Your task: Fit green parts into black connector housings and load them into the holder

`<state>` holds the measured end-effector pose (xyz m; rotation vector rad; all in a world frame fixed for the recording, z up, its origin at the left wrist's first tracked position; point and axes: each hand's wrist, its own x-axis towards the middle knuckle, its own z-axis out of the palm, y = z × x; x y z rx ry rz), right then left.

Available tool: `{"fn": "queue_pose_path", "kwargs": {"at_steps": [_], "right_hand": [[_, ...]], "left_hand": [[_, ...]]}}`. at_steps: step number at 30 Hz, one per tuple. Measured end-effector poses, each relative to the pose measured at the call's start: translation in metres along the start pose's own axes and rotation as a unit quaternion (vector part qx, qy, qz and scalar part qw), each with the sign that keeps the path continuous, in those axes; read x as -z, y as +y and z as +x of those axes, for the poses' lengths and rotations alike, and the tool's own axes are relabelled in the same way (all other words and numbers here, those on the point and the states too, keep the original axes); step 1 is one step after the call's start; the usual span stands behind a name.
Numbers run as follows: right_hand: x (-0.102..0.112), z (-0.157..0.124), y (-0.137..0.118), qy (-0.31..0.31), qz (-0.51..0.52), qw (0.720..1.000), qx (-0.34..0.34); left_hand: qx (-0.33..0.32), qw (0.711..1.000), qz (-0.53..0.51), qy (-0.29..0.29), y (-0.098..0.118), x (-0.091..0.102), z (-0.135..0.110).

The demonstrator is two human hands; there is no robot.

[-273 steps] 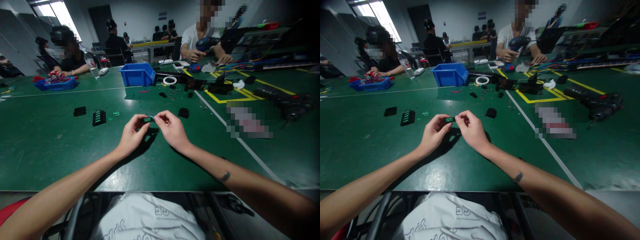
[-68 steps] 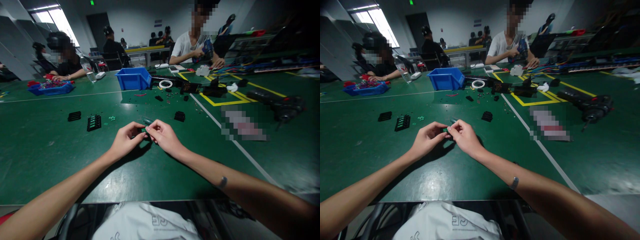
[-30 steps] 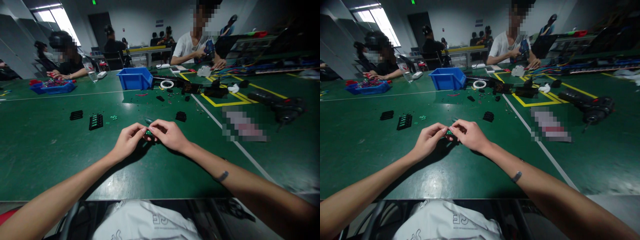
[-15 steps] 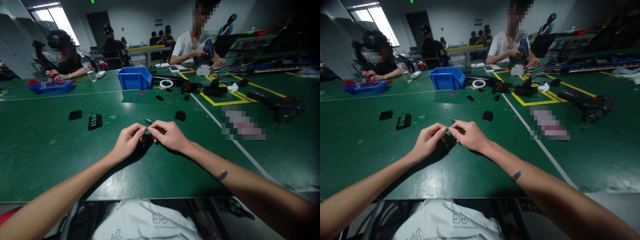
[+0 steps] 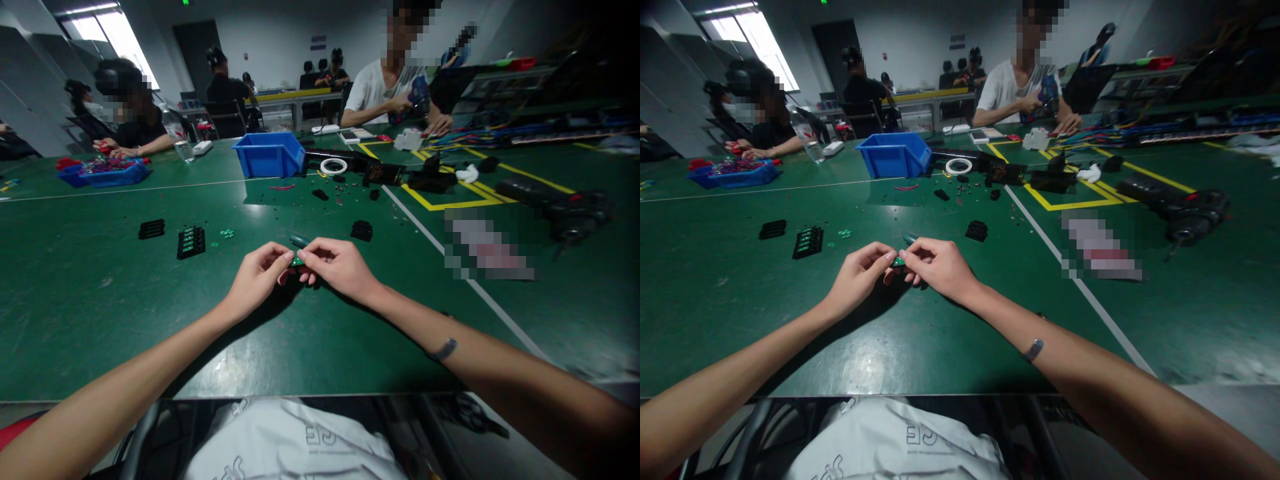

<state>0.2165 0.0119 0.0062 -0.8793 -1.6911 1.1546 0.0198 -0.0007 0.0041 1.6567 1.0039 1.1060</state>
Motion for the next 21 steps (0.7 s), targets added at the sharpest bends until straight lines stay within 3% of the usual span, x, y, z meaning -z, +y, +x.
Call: {"fn": "queue_pose_path", "kwargs": {"at_steps": [8,16,21], "right_hand": [[-0.0009,0.0001,-0.0008,0.015,0.021,1.0,-0.004],[-0.0019,-0.0015,0.0002,-0.021,-0.006,1.0,0.0],[-0.0041,-0.0034,-0.0024,-0.003,-0.061,0.998,0.035]], "left_hand": [[0.036,0.997,0.0,-0.063,0.0027,0.0,-0.0006],[0.019,0.999,0.019,-0.027,0.0016,-0.0013,-0.0031],[0.005,1.0,0.028,-0.014,0.0014,-0.0027,-0.0042]]}}
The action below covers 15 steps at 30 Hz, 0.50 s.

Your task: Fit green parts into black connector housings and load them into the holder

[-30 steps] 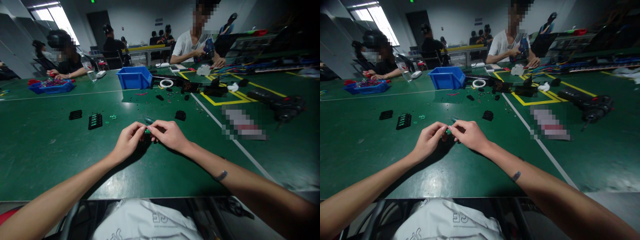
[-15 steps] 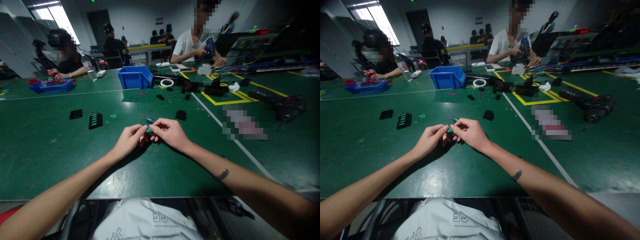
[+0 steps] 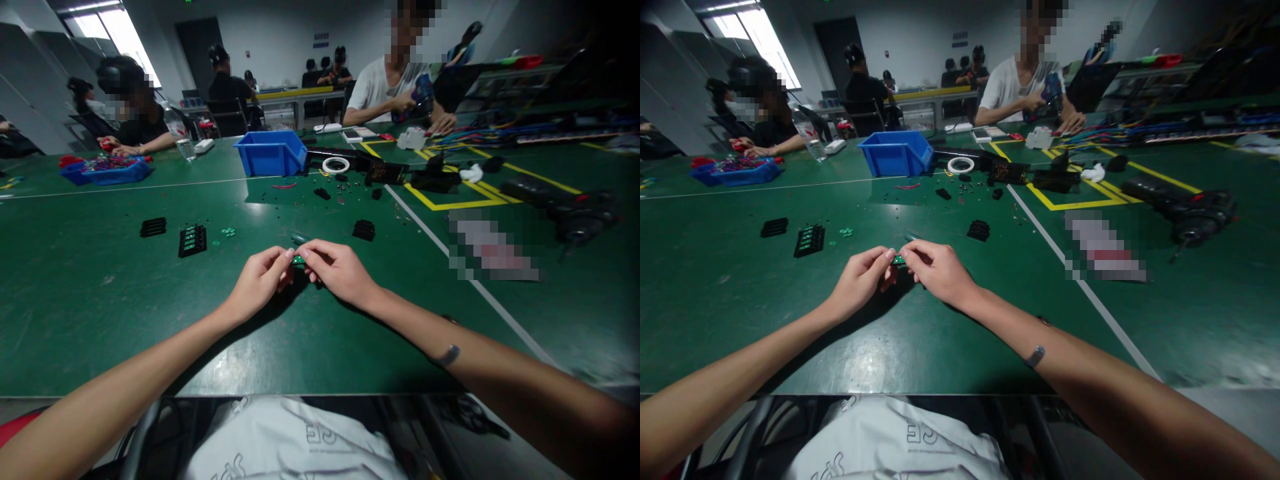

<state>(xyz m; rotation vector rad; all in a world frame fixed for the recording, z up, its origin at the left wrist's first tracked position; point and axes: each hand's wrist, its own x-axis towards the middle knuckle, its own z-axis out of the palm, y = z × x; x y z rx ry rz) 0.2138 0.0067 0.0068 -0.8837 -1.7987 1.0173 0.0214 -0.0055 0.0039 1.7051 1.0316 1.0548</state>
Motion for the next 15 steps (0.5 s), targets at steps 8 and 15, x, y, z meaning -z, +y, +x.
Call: {"fn": "queue_pose_path", "kwargs": {"at_steps": [8,15], "right_hand": [[-0.0023,-0.0009,0.0001,-0.001,-0.001,1.0,-0.004],[-0.0085,-0.0021,0.0009,0.023,-0.011,1.0,0.004]], "left_hand": [[-0.005,1.0,0.012,0.012,-0.0003,-0.0004,0.0011],[0.0,1.0,0.015,0.02,-0.0011,-0.0027,0.0002]]}}
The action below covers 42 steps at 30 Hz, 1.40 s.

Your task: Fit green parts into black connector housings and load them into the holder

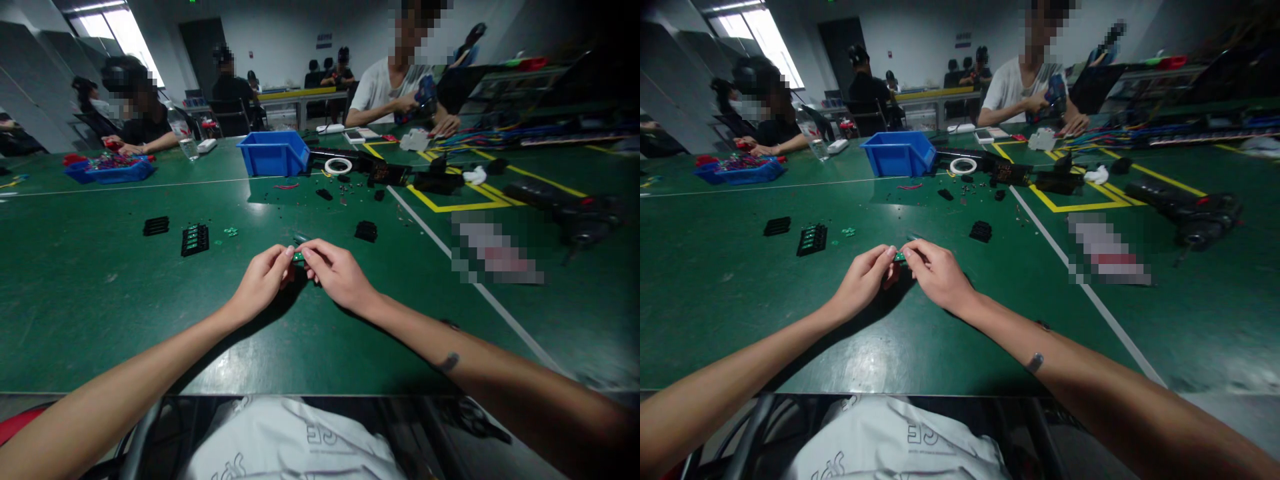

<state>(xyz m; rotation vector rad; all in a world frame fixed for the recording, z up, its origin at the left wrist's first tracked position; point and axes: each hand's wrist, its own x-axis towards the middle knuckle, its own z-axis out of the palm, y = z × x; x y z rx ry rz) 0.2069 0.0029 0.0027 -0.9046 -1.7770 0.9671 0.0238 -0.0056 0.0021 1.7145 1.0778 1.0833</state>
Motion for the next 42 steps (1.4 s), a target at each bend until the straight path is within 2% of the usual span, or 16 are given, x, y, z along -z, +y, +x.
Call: {"fn": "queue_pose_path", "kwargs": {"at_steps": [10,14,21,27,37,42], "right_hand": [[-0.011,-0.002,0.001,0.069,-0.035,0.997,0.012],[-0.011,-0.002,0.002,0.072,-0.032,0.997,0.01],[-0.012,-0.003,0.004,0.064,-0.034,0.997,0.005],[-0.015,-0.002,0.003,0.061,-0.045,0.997,0.029],[-0.026,-0.002,-0.001,0.107,-0.062,0.988,0.089],[-0.029,-0.003,-0.002,0.117,-0.055,0.987,0.092]], "left_hand": [[-0.01,0.998,-0.034,0.048,0.002,-0.012,-0.003],[-0.014,0.998,-0.045,0.042,0.002,-0.013,-0.005],[-0.025,0.998,-0.005,0.051,0.002,-0.013,-0.006],[-0.032,0.998,0.003,0.058,-0.002,-0.016,-0.006],[-0.065,0.993,0.002,0.103,-0.002,-0.026,-0.007],[-0.066,0.991,-0.008,0.118,0.0,-0.03,-0.01]]}}
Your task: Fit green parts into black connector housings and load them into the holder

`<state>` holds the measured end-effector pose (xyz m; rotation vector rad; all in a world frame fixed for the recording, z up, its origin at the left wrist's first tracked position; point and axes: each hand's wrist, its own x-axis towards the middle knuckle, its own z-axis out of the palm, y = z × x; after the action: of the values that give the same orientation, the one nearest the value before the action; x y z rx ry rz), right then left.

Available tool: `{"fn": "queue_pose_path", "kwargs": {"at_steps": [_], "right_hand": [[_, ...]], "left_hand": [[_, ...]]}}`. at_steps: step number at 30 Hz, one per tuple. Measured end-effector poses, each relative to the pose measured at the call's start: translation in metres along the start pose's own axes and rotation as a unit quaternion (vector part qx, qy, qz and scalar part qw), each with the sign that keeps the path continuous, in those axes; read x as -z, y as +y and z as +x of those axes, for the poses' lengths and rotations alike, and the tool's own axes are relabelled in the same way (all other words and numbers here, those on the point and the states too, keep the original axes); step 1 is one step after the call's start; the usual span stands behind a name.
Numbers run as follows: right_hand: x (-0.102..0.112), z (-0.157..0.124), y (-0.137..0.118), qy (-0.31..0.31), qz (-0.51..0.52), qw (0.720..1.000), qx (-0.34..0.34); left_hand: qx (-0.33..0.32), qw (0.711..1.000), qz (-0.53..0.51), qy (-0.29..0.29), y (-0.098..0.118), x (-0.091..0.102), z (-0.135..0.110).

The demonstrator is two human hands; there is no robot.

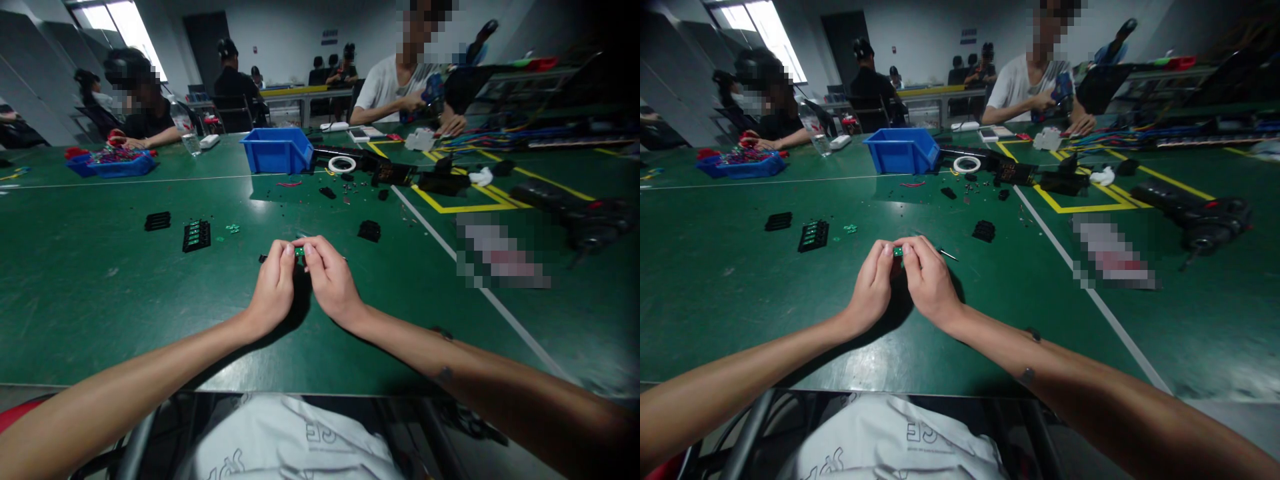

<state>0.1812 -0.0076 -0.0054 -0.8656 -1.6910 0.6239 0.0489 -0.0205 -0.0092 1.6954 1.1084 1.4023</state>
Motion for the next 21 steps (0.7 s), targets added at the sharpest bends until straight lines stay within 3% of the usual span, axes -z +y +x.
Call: {"fn": "queue_pose_path", "kwargs": {"at_steps": [10,21], "right_hand": [[-0.0037,-0.001,0.0003,0.001,0.006,1.0,-0.003],[-0.0015,0.0007,0.0001,-0.005,0.041,0.999,-0.017]], "left_hand": [[0.006,1.0,-0.018,0.013,0.0009,-0.0001,0.0001],[0.016,0.994,-0.109,0.0,0.0064,0.0011,0.0026]]}}
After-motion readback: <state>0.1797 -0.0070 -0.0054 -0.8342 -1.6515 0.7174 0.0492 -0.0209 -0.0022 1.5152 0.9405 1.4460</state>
